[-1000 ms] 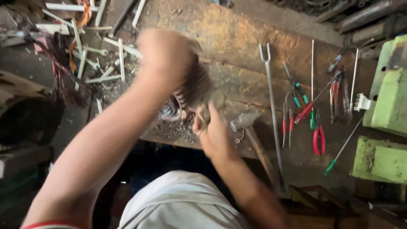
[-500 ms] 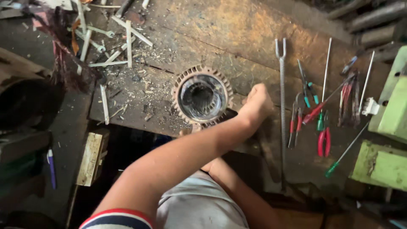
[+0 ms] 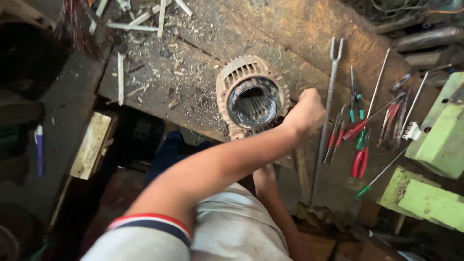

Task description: The person uses pliers and a hammer to pull and break copper windings from a motor stator. They repeatedly strike the stator with a metal rod to loosen the coils, then extract the copper by hand and with pliers.

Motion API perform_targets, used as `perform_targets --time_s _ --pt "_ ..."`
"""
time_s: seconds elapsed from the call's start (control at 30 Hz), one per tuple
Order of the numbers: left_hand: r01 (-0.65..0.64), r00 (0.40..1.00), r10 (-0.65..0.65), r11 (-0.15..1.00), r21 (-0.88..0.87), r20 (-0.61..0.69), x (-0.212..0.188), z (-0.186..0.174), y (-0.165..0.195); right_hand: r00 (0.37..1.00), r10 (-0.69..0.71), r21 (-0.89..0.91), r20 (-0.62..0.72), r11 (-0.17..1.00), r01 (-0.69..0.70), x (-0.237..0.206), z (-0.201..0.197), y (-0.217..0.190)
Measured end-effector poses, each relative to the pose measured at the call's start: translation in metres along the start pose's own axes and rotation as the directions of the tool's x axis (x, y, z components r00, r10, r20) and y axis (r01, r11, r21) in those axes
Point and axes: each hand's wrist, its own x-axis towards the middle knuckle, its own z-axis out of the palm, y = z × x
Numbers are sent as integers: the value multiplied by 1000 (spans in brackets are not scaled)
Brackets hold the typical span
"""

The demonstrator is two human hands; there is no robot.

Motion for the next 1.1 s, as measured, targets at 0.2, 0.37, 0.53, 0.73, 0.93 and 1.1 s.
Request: perform_targets --time_s 0.2,0.37,0.53,0.73,0.93,1.1 --pt "400 915 -327 811 -427 236 -132 -47 -124 1000 9 -193 -9 981 -11 -3 18 -48" --pt "-109 808 -589 -107 -988 -25 -154 -5 -176 872 -489 -530 15 736 422 -2 38 -90" --pt "-25 889 -457 -94 -995 21 -162 33 -173 751 -660 -540 -20 639 548 20 48 -110" --pt "-75 883 -467 -30 -997 -52 -175 27 -169 744 -655 -404 -130 720 564 46 55 -110" --pt "62 862 -496 307 -950 -104 -186 13 -158 918 -360 -40 -167 932 359 46 66 -127" --pt "111 773 -614 380 -918 -161 -174 0 -139 976 -206 318 -71 923 218 54 66 -129"
